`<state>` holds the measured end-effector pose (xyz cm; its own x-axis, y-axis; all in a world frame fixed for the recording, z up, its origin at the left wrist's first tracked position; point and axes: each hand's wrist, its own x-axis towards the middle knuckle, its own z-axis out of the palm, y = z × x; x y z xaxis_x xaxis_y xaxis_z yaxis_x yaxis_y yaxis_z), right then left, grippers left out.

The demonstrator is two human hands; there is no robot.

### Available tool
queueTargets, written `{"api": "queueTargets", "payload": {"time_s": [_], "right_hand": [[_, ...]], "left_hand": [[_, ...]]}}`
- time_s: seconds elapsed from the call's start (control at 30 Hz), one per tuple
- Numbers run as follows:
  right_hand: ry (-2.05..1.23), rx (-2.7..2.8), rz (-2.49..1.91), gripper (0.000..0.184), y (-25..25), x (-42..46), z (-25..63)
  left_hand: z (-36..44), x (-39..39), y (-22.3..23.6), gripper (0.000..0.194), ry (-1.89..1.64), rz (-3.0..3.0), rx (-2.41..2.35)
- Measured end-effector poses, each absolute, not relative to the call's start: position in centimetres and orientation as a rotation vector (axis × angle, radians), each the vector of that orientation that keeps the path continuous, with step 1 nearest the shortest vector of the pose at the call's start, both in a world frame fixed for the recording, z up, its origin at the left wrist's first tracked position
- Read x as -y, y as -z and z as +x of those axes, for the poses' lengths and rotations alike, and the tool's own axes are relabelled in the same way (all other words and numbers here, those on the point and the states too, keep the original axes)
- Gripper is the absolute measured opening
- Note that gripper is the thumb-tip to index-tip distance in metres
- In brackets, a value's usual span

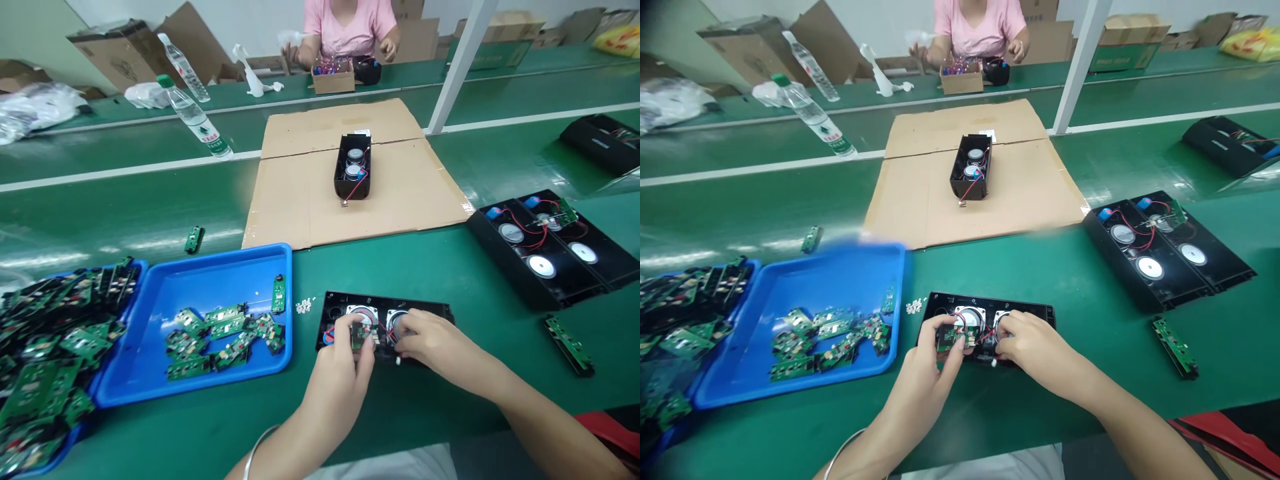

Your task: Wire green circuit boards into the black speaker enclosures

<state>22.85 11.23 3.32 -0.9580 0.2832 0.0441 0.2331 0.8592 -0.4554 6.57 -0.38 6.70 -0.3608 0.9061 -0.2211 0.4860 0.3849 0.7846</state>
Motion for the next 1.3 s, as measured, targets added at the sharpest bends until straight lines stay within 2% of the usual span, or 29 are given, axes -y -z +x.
{"api": "queueTargets", "payload": {"time_s": [0.1, 0.27, 0.4, 0.57, 0.63, 0.77, 0.83, 0.9, 1.0, 1.1, 1.3], "right_hand": [[-0.79, 2.853, -0.601, 0.015, -3.3, -10.7, 22.2], [-0.772, 2.825, -0.944, 0.018, -2.9, -9.7, 21.1], [-0.801, 2.714, -1.162, 0.004, -3.0, -9.6, 20.4], [-1.33, 2.578, -0.856, 0.013, -4.1, -10.8, 20.9], [-1.557, 2.444, -0.809, 0.011, -4.5, -11.4, 21.2], [-1.94, 2.118, -0.911, 0.022, -4.6, -12.0, 21.1], [-2.017, 1.994, -1.012, 0.024, -4.4, -11.9, 20.8], [-1.976, 1.993, -1.06, 0.021, -4.2, -11.5, 20.4], [-1.674, 2.221, -1.018, 0.01, -4.2, -10.8, 20.1], [-1.305, 2.448, -0.924, 0.015, -4.3, -10.3, 20.0], [-0.859, 2.66, -0.834, 0.015, -3.8, -9.4, 20.1]], "left_hand": [[6.8, 0.5, -6.7, 0.02, -0.835, 1.307, -2.053], [7.2, 1.3, -5.8, 0.018, -0.813, 1.792, -2.047], [6.8, 1.6, -5.1, 0.02, -0.663, 2.003, -2.027], [6.5, 1.3, -5.2, 0.023, -0.517, 1.932, -2.058], [6.5, 1.2, -5.5, 0.024, -0.489, 1.883, -2.085], [6.4, 1.2, -5.9, 0.023, -0.471, 1.786, -2.072], [6.3, 1.2, -6.0, 0.023, -0.497, 1.675, -2.072], [6.3, 1.1, -6.0, 0.022, -0.539, 1.548, -2.085], [6.3, 0.9, -5.9, 0.017, -0.584, 1.436, -2.128], [6.4, 0.7, -5.6, 0.016, -0.615, 1.391, -2.152], [6.6, 0.6, -5.2, 0.017, -0.677, 1.344, -2.17]]}}
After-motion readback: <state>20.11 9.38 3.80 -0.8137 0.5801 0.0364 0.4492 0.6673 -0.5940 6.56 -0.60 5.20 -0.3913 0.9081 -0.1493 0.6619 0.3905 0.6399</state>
